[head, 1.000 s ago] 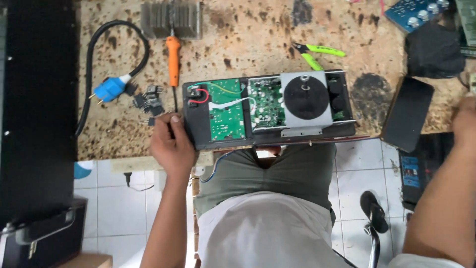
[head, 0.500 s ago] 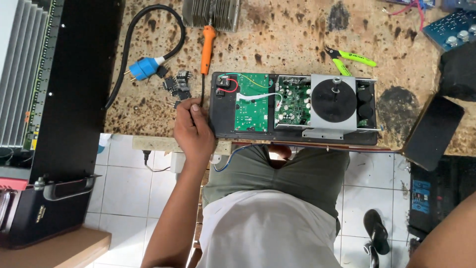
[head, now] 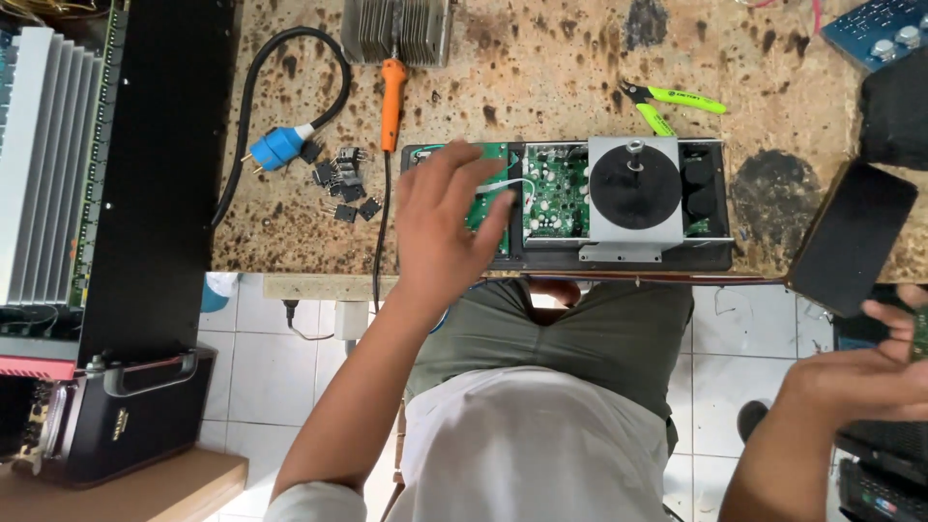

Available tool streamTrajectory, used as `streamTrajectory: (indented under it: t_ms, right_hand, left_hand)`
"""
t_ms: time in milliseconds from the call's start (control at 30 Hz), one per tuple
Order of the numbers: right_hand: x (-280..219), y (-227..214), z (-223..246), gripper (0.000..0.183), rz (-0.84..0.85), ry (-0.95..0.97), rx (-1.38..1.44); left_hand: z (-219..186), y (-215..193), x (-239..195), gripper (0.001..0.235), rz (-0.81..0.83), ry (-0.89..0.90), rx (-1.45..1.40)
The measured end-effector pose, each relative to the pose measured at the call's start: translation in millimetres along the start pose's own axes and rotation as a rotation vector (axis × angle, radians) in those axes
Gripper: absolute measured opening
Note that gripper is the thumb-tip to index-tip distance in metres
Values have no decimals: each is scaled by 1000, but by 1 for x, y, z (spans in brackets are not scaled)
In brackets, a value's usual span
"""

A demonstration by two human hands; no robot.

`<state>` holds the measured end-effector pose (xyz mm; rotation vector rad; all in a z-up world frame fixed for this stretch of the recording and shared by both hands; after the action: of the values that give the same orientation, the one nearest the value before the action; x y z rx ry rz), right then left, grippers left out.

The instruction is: The person assembles electronic components on a workbench. They place a large transformer onto a circuit board, then pick up and examine a smaller circuit board before placing it back down.

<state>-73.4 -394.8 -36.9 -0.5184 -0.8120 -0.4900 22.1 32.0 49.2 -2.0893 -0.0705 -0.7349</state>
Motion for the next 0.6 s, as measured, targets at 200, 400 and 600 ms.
streamTrajectory:
  t_ms: [200,400,600]
  right_hand:
    - [-7,17,41,45,-14,32,25]
    - [-26,7,25,47,-16,141,11]
    - [-30,11,14,45,-54,169,-10]
  left_hand:
    - [-4,76,46,32,299,25,120]
    - [4,102,55,24,362,-48,193]
    - [10,102,52,20,325,-70,131]
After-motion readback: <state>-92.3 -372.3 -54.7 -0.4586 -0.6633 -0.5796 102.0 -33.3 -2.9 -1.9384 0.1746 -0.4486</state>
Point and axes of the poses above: each hand's wrist, its own x-axis towards the middle knuckle, its own y-axis out of the palm, z = x × y, the point moved 7 cm from there along x, towards the middle knuckle, and after that the axes turned 11 degrees about z, right-handed, at the moved point
